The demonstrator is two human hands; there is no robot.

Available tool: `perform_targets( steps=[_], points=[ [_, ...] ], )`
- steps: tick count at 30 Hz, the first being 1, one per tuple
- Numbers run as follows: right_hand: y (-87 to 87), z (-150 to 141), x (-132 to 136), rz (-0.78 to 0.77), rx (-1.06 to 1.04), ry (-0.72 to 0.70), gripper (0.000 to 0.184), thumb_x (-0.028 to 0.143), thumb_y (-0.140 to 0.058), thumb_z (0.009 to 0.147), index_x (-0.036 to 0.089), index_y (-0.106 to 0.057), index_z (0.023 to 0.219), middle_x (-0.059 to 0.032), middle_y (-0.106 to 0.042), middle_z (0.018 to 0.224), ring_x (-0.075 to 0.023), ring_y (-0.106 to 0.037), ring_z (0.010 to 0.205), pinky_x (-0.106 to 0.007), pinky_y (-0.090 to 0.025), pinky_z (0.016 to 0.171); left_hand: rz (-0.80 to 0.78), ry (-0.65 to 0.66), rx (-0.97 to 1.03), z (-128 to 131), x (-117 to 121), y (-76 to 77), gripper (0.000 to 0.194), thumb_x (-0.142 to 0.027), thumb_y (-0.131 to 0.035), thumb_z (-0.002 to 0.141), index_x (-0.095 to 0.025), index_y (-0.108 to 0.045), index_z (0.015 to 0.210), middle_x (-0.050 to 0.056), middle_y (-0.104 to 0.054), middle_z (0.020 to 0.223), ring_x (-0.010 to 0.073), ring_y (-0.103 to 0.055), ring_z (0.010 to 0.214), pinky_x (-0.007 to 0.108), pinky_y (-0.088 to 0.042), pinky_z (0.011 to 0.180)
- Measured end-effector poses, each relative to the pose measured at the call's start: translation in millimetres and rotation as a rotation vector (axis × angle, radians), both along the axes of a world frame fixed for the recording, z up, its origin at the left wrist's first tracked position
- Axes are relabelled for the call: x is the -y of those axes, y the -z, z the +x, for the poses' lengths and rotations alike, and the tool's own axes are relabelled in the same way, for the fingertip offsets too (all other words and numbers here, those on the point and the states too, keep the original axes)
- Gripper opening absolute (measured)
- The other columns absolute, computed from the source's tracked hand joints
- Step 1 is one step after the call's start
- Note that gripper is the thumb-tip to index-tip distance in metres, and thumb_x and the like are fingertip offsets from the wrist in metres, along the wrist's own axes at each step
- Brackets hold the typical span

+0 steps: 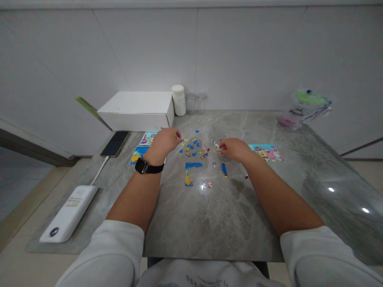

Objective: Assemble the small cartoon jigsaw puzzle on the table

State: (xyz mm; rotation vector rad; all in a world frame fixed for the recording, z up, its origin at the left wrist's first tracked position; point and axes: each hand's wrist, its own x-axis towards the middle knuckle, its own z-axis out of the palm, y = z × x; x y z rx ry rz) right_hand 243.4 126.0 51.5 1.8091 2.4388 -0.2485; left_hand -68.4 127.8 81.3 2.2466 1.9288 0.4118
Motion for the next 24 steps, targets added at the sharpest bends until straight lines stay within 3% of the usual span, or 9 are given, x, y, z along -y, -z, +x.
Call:
perform_targets(
  steps=[10, 14, 17, 20, 24],
  points=[
    [-7.7, -9, 10, 0.006, -0.088, -0.079, 0.018, 0.023, -0.073, 0.090, 0.023, -0.084, 0.104, -0.0107, -0.082, 0.107, -0.0261, -0.073, 0.098, -0.031, -0.049, 0.080, -0.105, 0.050, -0.032, 12, 1, 10.6, 0.016, -0.032, -0.078, 0.085, -0.023, -0.080, 0.098, 0.007, -0.077, 0.095, 0.0227, -0.066, 0.086, 0.032, -0.046, 0.079],
    [-11.4, -30, 34, -0.087, -0.181, -0.328, 0.018, 0.017, -0.078, 0.085, 0.025, -0.084, 0.101, -0.0056, -0.082, 0.102, -0.0223, -0.072, 0.094, -0.029, -0.048, 0.082, -0.117, 0.054, -0.035, 11, 0, 11.2, 0.017, -0.033, -0.079, 0.086, -0.023, -0.080, 0.099, 0.007, -0.077, 0.096, 0.0235, -0.068, 0.087, 0.033, -0.047, 0.080],
    [-14.5, -52, 60, -0.235, -0.131, -0.497, 0.021, 0.023, -0.083, 0.082, 0.023, -0.083, 0.103, -0.0057, -0.080, 0.107, -0.0224, -0.072, 0.098, -0.028, -0.048, 0.081, -0.104, 0.060, -0.070, 10, 0, 11.0, 0.018, -0.035, -0.078, 0.088, -0.023, -0.080, 0.100, 0.007, -0.078, 0.098, 0.0232, -0.068, 0.089, 0.032, -0.049, 0.081],
    [-17.4, -70, 80, -0.320, -0.010, -0.492, 0.025, 0.027, -0.084, 0.082, 0.023, -0.082, 0.106, -0.0072, -0.079, 0.112, -0.0241, -0.072, 0.099, -0.028, -0.046, 0.073, -0.088, 0.062, -0.099, 8, 0, 10.2, 0.018, -0.036, -0.078, 0.089, -0.023, -0.079, 0.101, 0.007, -0.079, 0.099, 0.0227, -0.069, 0.090, 0.032, -0.050, 0.080],
    [-20.7, -80, 92, -0.297, 0.018, -0.507, 0.020, 0.022, -0.081, 0.082, 0.022, -0.081, 0.102, -0.0091, -0.078, 0.113, -0.0261, -0.070, 0.100, -0.030, -0.045, 0.072, -0.079, 0.064, -0.110, 10, 2, 7.4, 0.018, -0.037, -0.077, 0.089, -0.023, -0.079, 0.100, 0.006, -0.079, 0.098, 0.0222, -0.069, 0.088, 0.032, -0.051, 0.077]
  ],
)
